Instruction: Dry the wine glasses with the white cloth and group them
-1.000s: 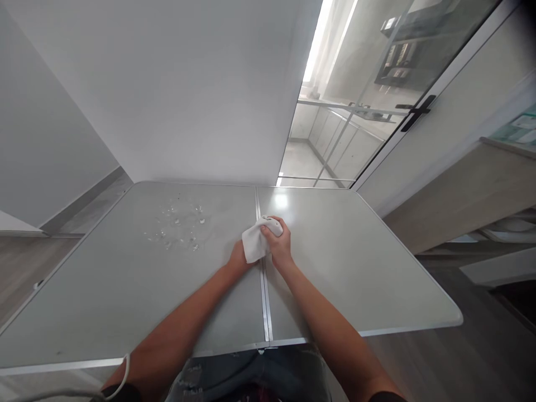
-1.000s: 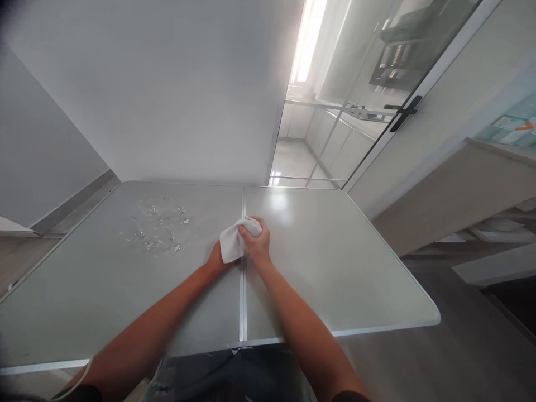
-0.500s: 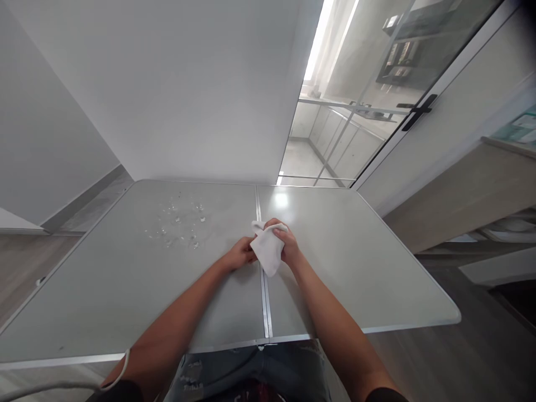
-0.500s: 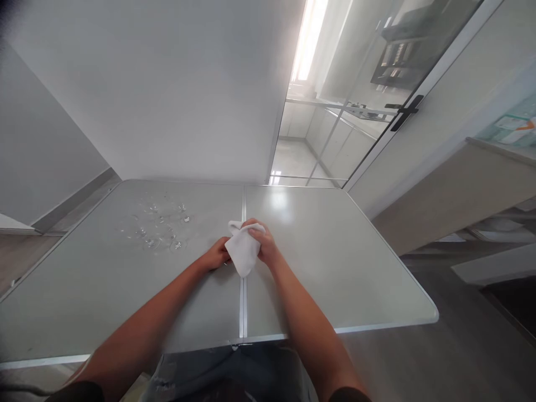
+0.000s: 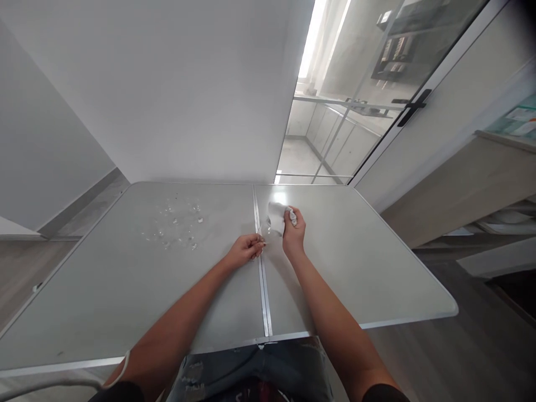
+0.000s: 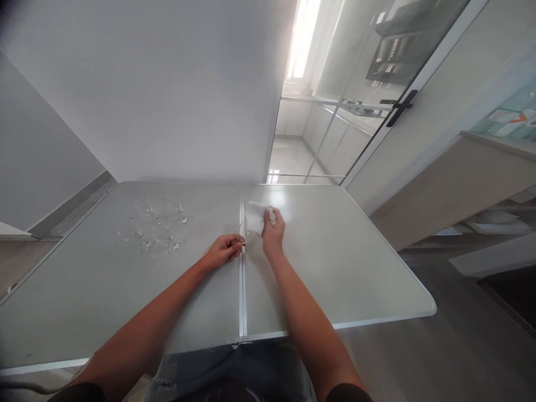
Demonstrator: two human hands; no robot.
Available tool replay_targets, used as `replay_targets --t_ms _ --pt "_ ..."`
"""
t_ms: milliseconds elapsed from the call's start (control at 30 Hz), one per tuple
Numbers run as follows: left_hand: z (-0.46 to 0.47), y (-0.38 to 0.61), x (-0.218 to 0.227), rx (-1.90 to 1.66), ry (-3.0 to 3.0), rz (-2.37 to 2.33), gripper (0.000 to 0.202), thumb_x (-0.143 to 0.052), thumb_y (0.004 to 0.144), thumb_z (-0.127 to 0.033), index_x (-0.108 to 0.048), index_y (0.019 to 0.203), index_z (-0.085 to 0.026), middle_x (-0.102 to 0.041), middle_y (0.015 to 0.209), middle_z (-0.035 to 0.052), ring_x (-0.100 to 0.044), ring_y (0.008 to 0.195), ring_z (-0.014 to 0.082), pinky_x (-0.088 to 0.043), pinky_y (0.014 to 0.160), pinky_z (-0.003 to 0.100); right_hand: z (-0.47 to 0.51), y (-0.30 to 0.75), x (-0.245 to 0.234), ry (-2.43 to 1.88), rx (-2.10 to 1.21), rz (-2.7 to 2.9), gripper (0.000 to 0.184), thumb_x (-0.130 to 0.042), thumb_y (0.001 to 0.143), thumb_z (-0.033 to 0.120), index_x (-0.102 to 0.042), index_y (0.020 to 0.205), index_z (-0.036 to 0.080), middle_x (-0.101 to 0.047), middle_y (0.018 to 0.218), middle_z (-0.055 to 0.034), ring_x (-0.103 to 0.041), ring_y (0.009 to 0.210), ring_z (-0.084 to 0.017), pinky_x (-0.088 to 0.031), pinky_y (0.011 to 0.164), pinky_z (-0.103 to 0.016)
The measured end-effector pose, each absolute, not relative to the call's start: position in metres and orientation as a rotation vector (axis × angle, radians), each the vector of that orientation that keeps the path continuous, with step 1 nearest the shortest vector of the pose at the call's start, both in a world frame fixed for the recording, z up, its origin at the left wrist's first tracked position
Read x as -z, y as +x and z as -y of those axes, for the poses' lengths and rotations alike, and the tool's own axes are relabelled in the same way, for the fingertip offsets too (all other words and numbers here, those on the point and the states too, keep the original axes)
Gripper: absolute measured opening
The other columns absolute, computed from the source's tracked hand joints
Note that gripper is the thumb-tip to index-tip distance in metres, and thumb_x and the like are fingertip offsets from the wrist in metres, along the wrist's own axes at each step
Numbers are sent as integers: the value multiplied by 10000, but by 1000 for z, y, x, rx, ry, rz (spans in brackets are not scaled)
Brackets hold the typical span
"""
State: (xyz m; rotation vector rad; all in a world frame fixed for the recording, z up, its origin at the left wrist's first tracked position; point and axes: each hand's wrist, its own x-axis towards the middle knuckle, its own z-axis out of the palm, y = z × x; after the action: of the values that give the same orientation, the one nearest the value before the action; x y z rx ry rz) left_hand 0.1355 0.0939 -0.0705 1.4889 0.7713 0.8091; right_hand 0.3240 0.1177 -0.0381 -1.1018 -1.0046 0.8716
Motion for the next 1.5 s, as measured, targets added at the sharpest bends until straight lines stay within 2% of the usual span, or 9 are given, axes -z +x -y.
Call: replay_targets --t_ms 133,300,500,667,867,1033,1233,1400,1500 --pt "-102 137 77 -893 1438 -723 486 -588 893 -602 -623 1012 -133 -619 704 20 -537 586 114 -400 551 226 -117 313 50 -1163 -817 780 352 -600 867 536 -476 1058 268 -535 836 30 -504 633 -114 -420 547 -212" --pt "-105 138 81 -949 1391 -699 551 -611 854 -666 -644 903 -119 -662 748 61 -590 646 134 -466 639 259 -101 284 54 -937 -1072 1119 288 -540 917 503 -419 1057 283 -525 843 31 -511 671 -127 -448 613 -227" --pt "-106 137 81 -1120 1196 -804 498 -725 786 -604 -675 916 -125 -685 806 45 -643 740 162 -544 776 320 -99 282 57 -1031 -900 1571 271 -578 927 470 -416 956 255 -474 762 38 -458 639 -143 -393 598 -260" --pt "-106 130 77 -1271 1238 -942 347 -755 779 -473 -693 717 -138 -653 704 20 -606 682 149 -519 706 285 -103 290 52 -1002 -1008 1623 277 -582 922 475 -440 921 236 -501 784 28 -477 696 -149 -405 660 -269" --pt "-103 125 75 -1402 1375 -1310 433 -832 690 -397 -520 509 -158 -446 518 -43 -386 524 86 -289 520 236 -105 298 42 -931 -1246 1575 330 -636 877 511 -477 877 222 -468 784 36 -438 722 -140 -387 684 -256" --pt "-103 131 72 -1590 1324 -1135 511 -932 557 -391 -520 788 -197 -503 711 -55 -455 634 100 -359 593 219 -102 302 38 -864 -1534 1432 360 -721 824 507 -526 901 215 -503 801 33 -470 729 -127 -401 675 -247" --pt "-98 135 69 -1431 1128 -590 667 -772 778 -547 -505 1285 -207 -604 1296 147 -606 1147 269 -478 922 360 -97 294 42 -812 -1896 1173 492 -835 697 525 -565 971 219 -545 771 26 -512 663 -131 -453 606 -269" --pt "-98 133 74 -1444 1056 -565 587 -730 834 -516 -522 1275 -190 -635 1276 158 -660 1043 255 -514 854 353 -98 293 46 -868 -1820 1404 441 -713 795 604 -559 855 194 -553 727 10 -510 651 -143 -447 635 -291" --pt "-102 134 77 -1492 1056 -639 574 -785 798 -473 -531 1237 -204 -661 1228 136 -661 1066 248 -512 884 352 -100 293 46 -1028 -1362 1788 333 -629 879 521 -571 889 193 -594 758 -12 -516 685 -163 -414 674 -294"
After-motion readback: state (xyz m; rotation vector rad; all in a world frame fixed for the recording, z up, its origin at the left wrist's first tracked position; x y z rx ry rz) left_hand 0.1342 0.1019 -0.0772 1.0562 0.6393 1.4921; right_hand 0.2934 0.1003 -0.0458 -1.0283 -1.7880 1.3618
